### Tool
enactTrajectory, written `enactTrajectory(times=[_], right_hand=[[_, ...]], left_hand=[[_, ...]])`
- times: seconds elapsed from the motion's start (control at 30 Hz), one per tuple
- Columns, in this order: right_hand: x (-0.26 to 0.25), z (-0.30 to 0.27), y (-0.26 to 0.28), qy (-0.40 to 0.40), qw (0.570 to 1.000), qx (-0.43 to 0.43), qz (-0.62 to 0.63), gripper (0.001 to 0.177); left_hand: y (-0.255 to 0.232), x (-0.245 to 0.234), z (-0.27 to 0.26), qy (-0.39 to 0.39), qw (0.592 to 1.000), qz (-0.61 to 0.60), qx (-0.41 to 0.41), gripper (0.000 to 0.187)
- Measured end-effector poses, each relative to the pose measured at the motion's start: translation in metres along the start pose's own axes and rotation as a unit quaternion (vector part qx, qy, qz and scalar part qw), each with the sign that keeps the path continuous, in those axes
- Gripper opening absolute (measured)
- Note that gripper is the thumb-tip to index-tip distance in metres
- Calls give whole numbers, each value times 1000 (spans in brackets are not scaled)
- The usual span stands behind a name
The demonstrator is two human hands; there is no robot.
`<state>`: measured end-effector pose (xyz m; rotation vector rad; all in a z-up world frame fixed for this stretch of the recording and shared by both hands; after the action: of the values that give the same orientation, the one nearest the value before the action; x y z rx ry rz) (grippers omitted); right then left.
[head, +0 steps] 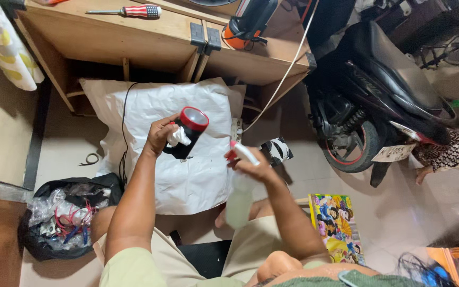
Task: The person disassembles two flashlights, replaces the bulbs, and reassembles them. They then wipe the exterior of the second flashlight with a tissue and spray bottle.
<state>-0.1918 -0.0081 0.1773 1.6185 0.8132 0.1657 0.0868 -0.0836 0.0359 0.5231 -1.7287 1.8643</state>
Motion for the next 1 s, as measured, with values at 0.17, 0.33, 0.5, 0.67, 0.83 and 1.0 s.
enactTrajectory(times=[0.17,0.33,0.5,0.67,0.83,1.0], right_hand=[[-57,6,26,94,993,21,-63,41],[-72,10,40,164,977,7,-139,31],[-82,1,45,105,984,18,-145,41],[-54,-14,35,31,991,-61,-115,40],[3,-22,1,-38,995,-66,-68,40],[51,-29,-8,-100,984,-67,-131,34]], left_hand=[[-6,18,0,52,997,23,-52,56],[-6,28,-2,59,995,24,-80,59],[1,25,2,39,997,-48,-49,49],[46,14,8,-77,955,-268,-99,29],[78,-10,19,-125,921,-359,-88,35],[95,-37,32,-223,888,-401,-37,38]])
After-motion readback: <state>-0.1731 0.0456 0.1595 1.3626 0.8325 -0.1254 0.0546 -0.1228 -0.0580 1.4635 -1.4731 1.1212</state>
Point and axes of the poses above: each hand's wrist, its own z-axis towards the middle knuckle, its own x-axis out of the palm, y = z × x, the point moved 7 cm from there along z, towards the middle knuckle, and after that the axes turned 11 degrees about -z, right-handed, at the moved point
